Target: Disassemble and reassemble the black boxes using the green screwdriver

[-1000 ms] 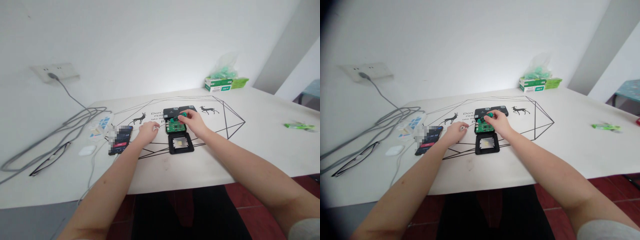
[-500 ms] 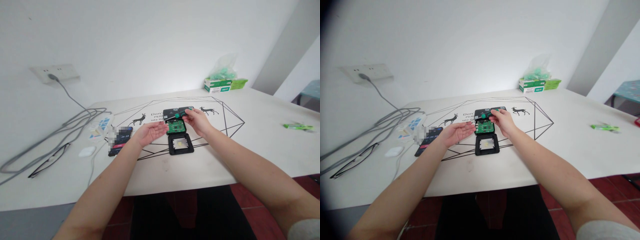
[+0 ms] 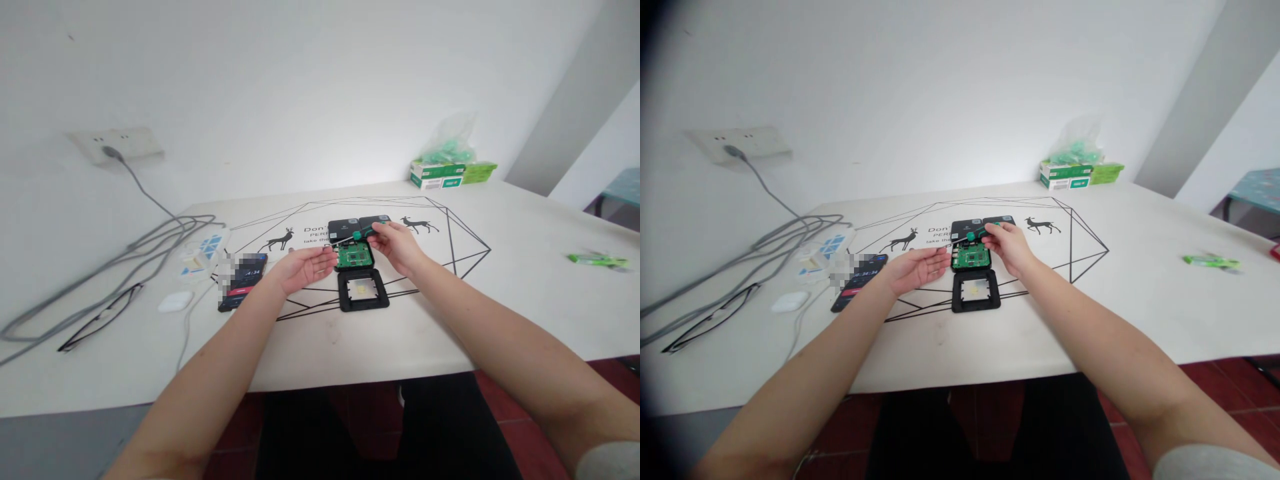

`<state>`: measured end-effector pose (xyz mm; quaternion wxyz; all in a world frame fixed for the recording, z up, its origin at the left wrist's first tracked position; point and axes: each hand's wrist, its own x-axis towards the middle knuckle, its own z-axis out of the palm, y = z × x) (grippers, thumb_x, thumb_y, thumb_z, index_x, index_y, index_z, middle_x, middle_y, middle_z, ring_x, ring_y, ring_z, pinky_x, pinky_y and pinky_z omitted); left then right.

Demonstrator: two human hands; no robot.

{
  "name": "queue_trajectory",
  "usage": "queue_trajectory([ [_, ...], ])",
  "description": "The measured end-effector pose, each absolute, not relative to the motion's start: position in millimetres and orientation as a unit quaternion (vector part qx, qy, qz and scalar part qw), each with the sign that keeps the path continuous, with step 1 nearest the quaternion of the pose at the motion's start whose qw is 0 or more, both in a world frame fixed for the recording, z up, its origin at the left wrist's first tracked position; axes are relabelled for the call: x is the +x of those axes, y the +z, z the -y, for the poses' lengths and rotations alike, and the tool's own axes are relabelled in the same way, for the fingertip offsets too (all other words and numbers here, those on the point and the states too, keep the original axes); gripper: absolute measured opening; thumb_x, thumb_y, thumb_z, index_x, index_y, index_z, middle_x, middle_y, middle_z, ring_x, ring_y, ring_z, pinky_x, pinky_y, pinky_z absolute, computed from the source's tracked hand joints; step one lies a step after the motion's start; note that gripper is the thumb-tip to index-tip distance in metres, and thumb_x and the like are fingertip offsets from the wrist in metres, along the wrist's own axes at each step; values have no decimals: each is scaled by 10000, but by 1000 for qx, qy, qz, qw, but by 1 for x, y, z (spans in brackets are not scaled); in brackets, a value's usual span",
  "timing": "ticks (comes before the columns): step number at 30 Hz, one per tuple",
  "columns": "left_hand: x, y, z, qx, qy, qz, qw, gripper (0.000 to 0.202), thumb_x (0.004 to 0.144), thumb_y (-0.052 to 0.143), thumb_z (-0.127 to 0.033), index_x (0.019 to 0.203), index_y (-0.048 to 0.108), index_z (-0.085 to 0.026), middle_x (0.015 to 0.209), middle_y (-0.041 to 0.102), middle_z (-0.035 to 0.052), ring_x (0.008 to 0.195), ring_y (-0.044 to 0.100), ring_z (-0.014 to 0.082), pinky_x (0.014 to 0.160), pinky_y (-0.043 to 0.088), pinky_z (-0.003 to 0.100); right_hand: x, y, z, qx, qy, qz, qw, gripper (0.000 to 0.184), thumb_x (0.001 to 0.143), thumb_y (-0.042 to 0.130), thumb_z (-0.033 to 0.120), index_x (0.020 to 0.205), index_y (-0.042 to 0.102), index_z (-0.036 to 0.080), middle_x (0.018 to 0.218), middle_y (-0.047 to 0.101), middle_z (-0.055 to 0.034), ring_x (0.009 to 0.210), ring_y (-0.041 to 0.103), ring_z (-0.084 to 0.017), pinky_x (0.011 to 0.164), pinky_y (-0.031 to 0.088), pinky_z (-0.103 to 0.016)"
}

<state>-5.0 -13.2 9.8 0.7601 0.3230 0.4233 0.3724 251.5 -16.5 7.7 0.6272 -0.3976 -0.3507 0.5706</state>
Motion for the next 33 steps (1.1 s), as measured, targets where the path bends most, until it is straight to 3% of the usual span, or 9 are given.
queue_trajectory([
  [13, -5, 9, 17, 384, 307, -448, 747, 154, 1008, 644, -133, 999, 794, -97, 959, 824, 139, 815, 796, 195, 833, 647, 339, 260, 7, 8, -431, 567, 376, 593, 157, 750, 831, 167, 704, 681, 162, 602, 658, 1, 556, 616, -82, 511, 519, -162],
  [27, -3, 7, 18, 410, 277, -453, 741, 172, 1024, 625, -128, 985, 780, -66, 924, 818, 153, 782, 787, 186, 805, 649, 324, 268, 6, 5, -449, 541, 424, 571, 182, 730, 849, 215, 709, 680, 148, 597, 643, 9, 540, 573, -63, 526, 482, -159],
  [30, -4, 4, 17, 428, 266, -453, 735, 137, 1004, 673, -147, 991, 782, -66, 939, 818, 153, 799, 782, 181, 788, 637, 304, 269, 7, 5, -427, 543, 437, 577, 190, 724, 866, 210, 847, 742, 137, 668, 696, -2, 594, 625, -84, 569, 522, -185],
  [33, -6, -1, 15, 458, 262, -446, 723, 131, 954, 770, -198, 1009, 787, -80, 976, 819, 154, 807, 767, 166, 730, 602, 256, 269, 6, 6, -396, 537, 462, 583, 346, 722, 885, 214, 1041, 768, 151, 810, 761, -10, 697, 683, -107, 656, 577, -226],
])
